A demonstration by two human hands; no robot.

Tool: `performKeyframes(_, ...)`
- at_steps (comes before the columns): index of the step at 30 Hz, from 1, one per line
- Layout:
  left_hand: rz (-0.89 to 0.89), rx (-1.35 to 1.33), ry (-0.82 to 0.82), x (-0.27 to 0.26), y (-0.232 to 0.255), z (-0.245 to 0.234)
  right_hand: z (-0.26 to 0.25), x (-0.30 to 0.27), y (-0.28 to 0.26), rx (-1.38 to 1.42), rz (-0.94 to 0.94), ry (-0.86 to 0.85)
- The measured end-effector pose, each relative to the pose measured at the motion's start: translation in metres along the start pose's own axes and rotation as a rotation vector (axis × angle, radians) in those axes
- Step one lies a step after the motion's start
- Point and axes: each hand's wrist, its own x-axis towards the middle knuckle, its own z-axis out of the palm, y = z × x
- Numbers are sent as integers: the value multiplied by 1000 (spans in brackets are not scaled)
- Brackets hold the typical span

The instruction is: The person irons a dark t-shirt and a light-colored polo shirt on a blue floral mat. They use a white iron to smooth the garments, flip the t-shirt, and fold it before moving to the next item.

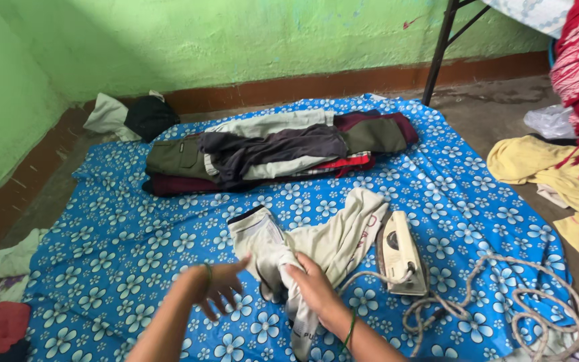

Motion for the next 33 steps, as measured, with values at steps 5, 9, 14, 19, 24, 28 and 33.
performKeyframes(5,427,-411,-292,0,17,31,21,-10,-5,-131,-63,-162)
performKeyframes(9,630,-427,-124,-30,37,42,22,-22,-21,-154,130,-128)
performKeyframes(14,779,-730,188,-23,40,38,18,-23,-25,-2,42,-315)
performKeyframes(19,942,-899,370,-28,41,23,16,-20,-11,159,348,-216)
performKeyframes(24,1143,-1034,285,-85,56,34,2,-14,-17,425,410,-109)
performKeyframes(28,1224,-1076,79,-136,66,51,-2,-14,-28,518,408,-119)
performKeyframes(33,1257,-1073,-132,-150,77,66,-3,-4,-11,701,299,-196)
